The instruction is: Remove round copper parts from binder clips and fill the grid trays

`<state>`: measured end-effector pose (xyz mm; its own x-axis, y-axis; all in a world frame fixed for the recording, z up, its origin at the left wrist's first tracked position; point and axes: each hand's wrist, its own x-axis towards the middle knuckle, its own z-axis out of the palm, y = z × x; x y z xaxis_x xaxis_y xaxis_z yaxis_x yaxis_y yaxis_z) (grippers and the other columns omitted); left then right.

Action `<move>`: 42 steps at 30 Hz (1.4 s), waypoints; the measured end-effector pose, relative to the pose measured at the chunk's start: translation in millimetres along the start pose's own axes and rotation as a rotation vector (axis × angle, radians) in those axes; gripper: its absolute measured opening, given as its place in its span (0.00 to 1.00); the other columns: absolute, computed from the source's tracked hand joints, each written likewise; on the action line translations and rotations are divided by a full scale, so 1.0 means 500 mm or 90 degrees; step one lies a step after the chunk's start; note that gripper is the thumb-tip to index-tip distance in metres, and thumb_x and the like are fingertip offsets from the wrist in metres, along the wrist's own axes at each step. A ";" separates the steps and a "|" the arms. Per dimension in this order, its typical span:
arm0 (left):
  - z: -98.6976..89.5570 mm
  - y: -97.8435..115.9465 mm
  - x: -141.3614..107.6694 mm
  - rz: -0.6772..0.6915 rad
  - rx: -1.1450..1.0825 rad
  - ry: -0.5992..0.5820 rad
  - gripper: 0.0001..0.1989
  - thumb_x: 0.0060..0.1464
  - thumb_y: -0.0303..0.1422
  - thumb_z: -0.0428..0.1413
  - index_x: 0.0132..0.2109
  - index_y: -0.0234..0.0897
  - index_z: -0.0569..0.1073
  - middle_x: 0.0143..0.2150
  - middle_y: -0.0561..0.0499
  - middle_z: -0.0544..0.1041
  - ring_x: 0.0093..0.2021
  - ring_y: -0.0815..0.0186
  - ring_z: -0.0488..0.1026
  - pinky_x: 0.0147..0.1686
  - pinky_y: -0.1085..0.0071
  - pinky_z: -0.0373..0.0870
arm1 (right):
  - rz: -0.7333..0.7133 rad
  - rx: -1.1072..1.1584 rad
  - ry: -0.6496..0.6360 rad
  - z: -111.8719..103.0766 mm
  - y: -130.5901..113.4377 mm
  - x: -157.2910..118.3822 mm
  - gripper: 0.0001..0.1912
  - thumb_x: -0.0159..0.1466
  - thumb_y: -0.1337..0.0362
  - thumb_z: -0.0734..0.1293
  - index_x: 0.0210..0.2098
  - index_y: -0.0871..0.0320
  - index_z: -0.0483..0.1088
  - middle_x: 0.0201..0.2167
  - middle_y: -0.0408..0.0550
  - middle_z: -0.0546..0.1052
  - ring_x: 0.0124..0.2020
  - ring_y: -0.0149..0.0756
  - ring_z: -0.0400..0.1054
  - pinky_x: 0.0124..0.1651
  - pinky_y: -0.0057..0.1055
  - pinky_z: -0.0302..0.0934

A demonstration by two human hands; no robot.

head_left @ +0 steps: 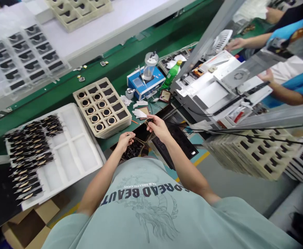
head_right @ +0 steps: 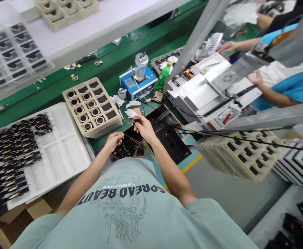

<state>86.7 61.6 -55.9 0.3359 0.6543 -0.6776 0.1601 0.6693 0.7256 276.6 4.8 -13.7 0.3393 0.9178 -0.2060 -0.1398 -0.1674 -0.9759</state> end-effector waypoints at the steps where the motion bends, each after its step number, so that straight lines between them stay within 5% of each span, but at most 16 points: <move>1: -0.025 -0.015 -0.024 -0.001 -0.033 0.007 0.15 0.46 0.34 0.68 0.38 0.33 0.73 0.27 0.53 0.73 0.21 0.76 0.68 0.19 0.80 0.60 | -0.004 -0.016 -0.009 0.021 -0.003 0.011 0.24 0.56 0.57 0.69 0.50 0.56 0.67 0.27 0.39 0.72 0.24 0.29 0.65 0.27 0.28 0.58; 6: -0.128 -0.085 -0.134 -0.030 -0.211 0.032 0.16 0.48 0.36 0.68 0.40 0.34 0.73 0.32 0.51 0.75 0.23 0.75 0.70 0.21 0.80 0.64 | -0.122 -0.161 -0.072 0.133 -0.032 0.093 0.13 0.56 0.57 0.70 0.38 0.57 0.73 0.31 0.44 0.76 0.29 0.34 0.67 0.36 0.33 0.63; 10: -0.180 -0.110 -0.191 -0.025 -0.292 0.071 0.13 0.50 0.34 0.67 0.41 0.35 0.74 0.32 0.52 0.74 0.23 0.75 0.71 0.22 0.79 0.67 | -0.276 -0.376 -0.091 0.241 -0.073 0.195 0.12 0.60 0.62 0.67 0.42 0.56 0.77 0.39 0.48 0.79 0.35 0.38 0.69 0.44 0.36 0.63; 17: -0.227 -0.107 -0.228 0.028 -0.348 0.101 0.10 0.54 0.31 0.63 0.43 0.35 0.74 0.32 0.52 0.73 0.29 0.70 0.76 0.30 0.74 0.76 | -0.447 -0.746 -0.137 0.431 -0.119 0.387 0.11 0.64 0.68 0.63 0.42 0.59 0.76 0.41 0.55 0.79 0.45 0.46 0.69 0.47 0.37 0.60; 22: -0.248 -0.096 -0.251 0.045 -0.374 0.095 0.11 0.55 0.32 0.62 0.45 0.36 0.73 0.32 0.52 0.73 0.30 0.68 0.78 0.32 0.72 0.77 | -0.496 -0.881 -0.179 0.496 -0.100 0.449 0.14 0.66 0.70 0.59 0.43 0.61 0.76 0.42 0.59 0.78 0.46 0.48 0.68 0.45 0.37 0.58; 29: -0.271 -0.087 -0.282 0.022 -0.364 0.151 0.14 0.55 0.33 0.60 0.48 0.36 0.73 0.33 0.51 0.74 0.30 0.68 0.75 0.25 0.76 0.70 | -0.559 -0.857 -0.201 0.487 -0.033 0.435 0.20 0.69 0.70 0.54 0.50 0.66 0.75 0.50 0.62 0.75 0.49 0.48 0.67 0.50 0.38 0.59; 35: -0.277 -0.064 -0.267 0.058 -0.376 0.202 0.16 0.52 0.30 0.59 0.49 0.35 0.76 0.35 0.48 0.77 0.30 0.70 0.72 0.25 0.77 0.66 | -0.550 -0.821 -0.213 0.482 -0.045 0.412 0.21 0.66 0.73 0.57 0.53 0.70 0.74 0.46 0.64 0.78 0.50 0.52 0.66 0.58 0.45 0.57; 39: -0.276 -0.021 -0.234 0.151 -0.455 0.268 0.16 0.46 0.31 0.65 0.45 0.34 0.77 0.38 0.48 0.79 0.34 0.68 0.75 0.35 0.73 0.71 | -0.578 -0.637 -0.198 0.463 -0.057 0.259 0.20 0.69 0.66 0.58 0.56 0.63 0.73 0.50 0.59 0.78 0.52 0.51 0.68 0.58 0.49 0.61; 42: -0.268 0.010 -0.216 0.209 -0.545 0.291 0.18 0.41 0.31 0.68 0.42 0.34 0.77 0.37 0.48 0.80 0.35 0.67 0.76 0.41 0.70 0.72 | -0.640 -0.565 -0.398 0.441 -0.040 0.089 0.20 0.69 0.58 0.63 0.59 0.56 0.71 0.53 0.54 0.77 0.54 0.47 0.70 0.57 0.45 0.66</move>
<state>-73.0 41.6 4.6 -0.1709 0.8021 -0.5722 -0.6524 0.3432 0.6758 89.5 128.2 12.3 -0.5320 0.7432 0.4057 0.5851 0.6690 -0.4584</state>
